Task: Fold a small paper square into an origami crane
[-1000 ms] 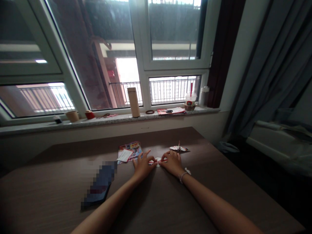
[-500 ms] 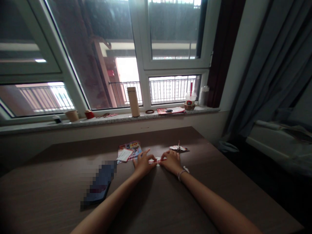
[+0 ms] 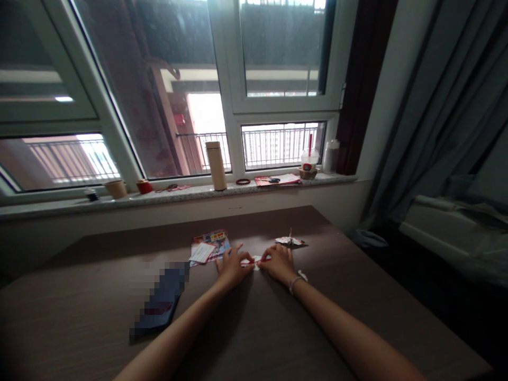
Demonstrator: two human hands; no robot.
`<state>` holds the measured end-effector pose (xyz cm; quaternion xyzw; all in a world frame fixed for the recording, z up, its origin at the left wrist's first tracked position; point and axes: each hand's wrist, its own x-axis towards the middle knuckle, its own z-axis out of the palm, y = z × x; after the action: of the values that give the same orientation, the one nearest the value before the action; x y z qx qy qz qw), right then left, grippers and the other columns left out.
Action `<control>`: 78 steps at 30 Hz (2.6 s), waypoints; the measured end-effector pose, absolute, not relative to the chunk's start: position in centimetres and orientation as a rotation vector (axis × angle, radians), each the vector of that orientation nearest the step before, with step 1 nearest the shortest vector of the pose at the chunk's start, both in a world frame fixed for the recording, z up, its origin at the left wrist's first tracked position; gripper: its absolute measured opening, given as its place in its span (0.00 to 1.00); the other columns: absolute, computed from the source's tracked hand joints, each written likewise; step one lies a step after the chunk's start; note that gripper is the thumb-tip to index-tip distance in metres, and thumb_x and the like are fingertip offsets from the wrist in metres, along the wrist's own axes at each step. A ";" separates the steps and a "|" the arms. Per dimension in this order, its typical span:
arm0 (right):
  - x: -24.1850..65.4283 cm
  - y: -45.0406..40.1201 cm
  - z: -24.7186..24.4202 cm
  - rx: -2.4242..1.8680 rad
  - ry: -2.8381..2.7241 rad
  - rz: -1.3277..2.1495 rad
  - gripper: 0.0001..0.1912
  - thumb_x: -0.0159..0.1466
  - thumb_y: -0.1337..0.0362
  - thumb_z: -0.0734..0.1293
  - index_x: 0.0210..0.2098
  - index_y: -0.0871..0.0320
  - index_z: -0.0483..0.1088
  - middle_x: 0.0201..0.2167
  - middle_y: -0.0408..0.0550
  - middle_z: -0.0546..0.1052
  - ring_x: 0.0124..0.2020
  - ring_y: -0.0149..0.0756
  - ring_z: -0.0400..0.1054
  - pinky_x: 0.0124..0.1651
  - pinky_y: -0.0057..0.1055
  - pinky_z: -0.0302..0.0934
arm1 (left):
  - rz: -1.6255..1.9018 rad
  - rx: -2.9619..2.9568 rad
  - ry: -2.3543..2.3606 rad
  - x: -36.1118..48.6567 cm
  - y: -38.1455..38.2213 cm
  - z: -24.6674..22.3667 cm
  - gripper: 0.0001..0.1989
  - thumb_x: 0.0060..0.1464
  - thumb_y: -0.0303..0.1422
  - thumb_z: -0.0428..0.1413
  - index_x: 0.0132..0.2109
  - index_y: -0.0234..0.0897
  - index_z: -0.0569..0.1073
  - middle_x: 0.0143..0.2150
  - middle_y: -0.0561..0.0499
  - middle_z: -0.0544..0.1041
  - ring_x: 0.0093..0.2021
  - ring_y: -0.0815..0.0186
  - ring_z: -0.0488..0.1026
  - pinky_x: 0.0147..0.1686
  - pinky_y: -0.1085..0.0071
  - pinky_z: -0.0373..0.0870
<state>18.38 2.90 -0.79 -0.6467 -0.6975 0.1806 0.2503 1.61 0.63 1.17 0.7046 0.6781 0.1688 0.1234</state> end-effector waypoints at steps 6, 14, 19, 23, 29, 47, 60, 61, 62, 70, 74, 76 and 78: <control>18.7 3.0 -0.7 -1.751 -1.913 0.532 0.10 0.55 0.54 0.72 0.34 0.50 0.78 0.48 0.45 0.72 0.57 0.44 0.59 0.59 0.37 0.45 | 0.471 2.037 1.933 1.1 0.9 1.5 0.09 0.52 0.42 0.60 0.42 0.54 0.79 0.71 0.57 0.56 0.70 0.45 0.46 0.61 0.31 0.40; 18.6 2.9 -0.8 -1.760 -1.913 0.511 0.11 0.55 0.53 0.72 0.34 0.50 0.78 0.48 0.46 0.72 0.57 0.43 0.59 0.60 0.37 0.45 | 0.463 2.052 1.944 1.2 0.6 1.6 0.09 0.53 0.40 0.59 0.43 0.53 0.79 0.71 0.55 0.56 0.71 0.45 0.44 0.62 0.32 0.41; 18.8 3.1 -0.8 -1.751 -1.914 0.535 0.10 0.55 0.55 0.71 0.35 0.50 0.78 0.48 0.45 0.72 0.56 0.43 0.60 0.59 0.36 0.46 | 0.433 2.057 1.918 0.8 1.0 1.6 0.10 0.53 0.41 0.59 0.43 0.55 0.79 0.71 0.56 0.56 0.71 0.45 0.44 0.62 0.32 0.42; 19.1 3.1 -0.7 -1.729 -1.943 0.563 0.08 0.56 0.58 0.71 0.35 0.49 0.78 0.47 0.45 0.72 0.55 0.42 0.60 0.59 0.36 0.46 | 0.375 2.068 1.886 0.1 1.3 1.6 0.11 0.54 0.43 0.59 0.45 0.56 0.79 0.71 0.55 0.56 0.71 0.45 0.44 0.62 0.33 0.41; 18.9 2.8 -0.6 -1.738 -1.932 0.543 0.09 0.56 0.58 0.70 0.36 0.49 0.78 0.47 0.45 0.71 0.56 0.43 0.59 0.59 0.36 0.45 | 0.424 2.089 1.895 0.5 1.0 1.5 0.10 0.54 0.40 0.58 0.44 0.55 0.79 0.70 0.53 0.57 0.71 0.47 0.45 0.61 0.32 0.43; 19.6 3.4 -0.8 -1.693 -1.966 0.601 0.10 0.56 0.64 0.70 0.37 0.48 0.79 0.48 0.45 0.72 0.56 0.42 0.60 0.59 0.36 0.46 | 0.344 2.112 1.839 -0.2 1.2 1.4 0.12 0.57 0.44 0.56 0.48 0.57 0.78 0.71 0.53 0.55 0.72 0.44 0.43 0.62 0.35 0.42; 19.2 3.5 -0.9 -1.699 -1.996 0.568 0.11 0.57 0.66 0.68 0.37 0.46 0.79 0.49 0.44 0.72 0.56 0.44 0.59 0.59 0.39 0.46 | 0.345 2.110 1.822 -0.5 1.4 1.1 0.13 0.57 0.43 0.56 0.49 0.57 0.77 0.71 0.52 0.55 0.72 0.45 0.44 0.63 0.36 0.41; 19.2 3.5 -0.9 -1.704 -1.999 0.558 0.11 0.57 0.66 0.68 0.37 0.46 0.79 0.49 0.44 0.72 0.56 0.44 0.59 0.59 0.39 0.45 | 0.345 2.109 1.822 -0.5 1.4 1.2 0.13 0.57 0.43 0.56 0.49 0.57 0.77 0.72 0.52 0.55 0.72 0.45 0.44 0.63 0.36 0.41; 19.2 3.5 -0.9 -1.710 -2.001 0.547 0.11 0.57 0.67 0.68 0.37 0.46 0.78 0.49 0.44 0.72 0.56 0.44 0.59 0.59 0.39 0.45 | 0.343 2.109 1.823 -0.5 1.4 1.2 0.13 0.57 0.43 0.56 0.49 0.57 0.77 0.72 0.53 0.54 0.72 0.45 0.44 0.63 0.36 0.41; 19.9 3.1 -0.1 -1.684 -2.022 0.613 0.12 0.55 0.68 0.69 0.38 0.50 0.78 0.50 0.46 0.72 0.57 0.42 0.60 0.60 0.36 0.47 | 0.243 2.128 1.789 -0.9 1.5 1.8 0.15 0.58 0.44 0.55 0.52 0.60 0.75 0.72 0.54 0.53 0.72 0.45 0.42 0.64 0.37 0.42; 19.9 3.1 0.1 -1.691 -2.023 0.623 0.12 0.56 0.66 0.69 0.40 0.50 0.78 0.51 0.46 0.71 0.58 0.43 0.59 0.61 0.37 0.45 | 0.255 2.116 1.807 -0.8 1.4 1.6 0.15 0.58 0.44 0.55 0.51 0.60 0.76 0.72 0.53 0.53 0.72 0.45 0.42 0.64 0.37 0.41; 19.8 3.1 0.1 -1.700 -2.011 0.628 0.12 0.56 0.65 0.69 0.40 0.49 0.78 0.51 0.46 0.71 0.58 0.43 0.59 0.62 0.37 0.44 | 0.282 2.117 1.823 -0.7 1.4 1.5 0.15 0.57 0.44 0.55 0.51 0.59 0.76 0.72 0.53 0.53 0.72 0.45 0.43 0.64 0.38 0.42; 19.7 3.1 0.1 -1.705 -1.999 0.629 0.12 0.56 0.65 0.69 0.39 0.49 0.78 0.51 0.46 0.71 0.58 0.43 0.58 0.62 0.37 0.44 | 0.300 2.117 1.834 -0.7 1.4 1.3 0.15 0.57 0.44 0.55 0.51 0.58 0.76 0.72 0.52 0.53 0.72 0.45 0.43 0.64 0.38 0.41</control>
<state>19.68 3.08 0.12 -0.6159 -0.7221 0.2272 0.2182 -0.65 1.43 1.30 0.7416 0.6425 0.1050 0.1617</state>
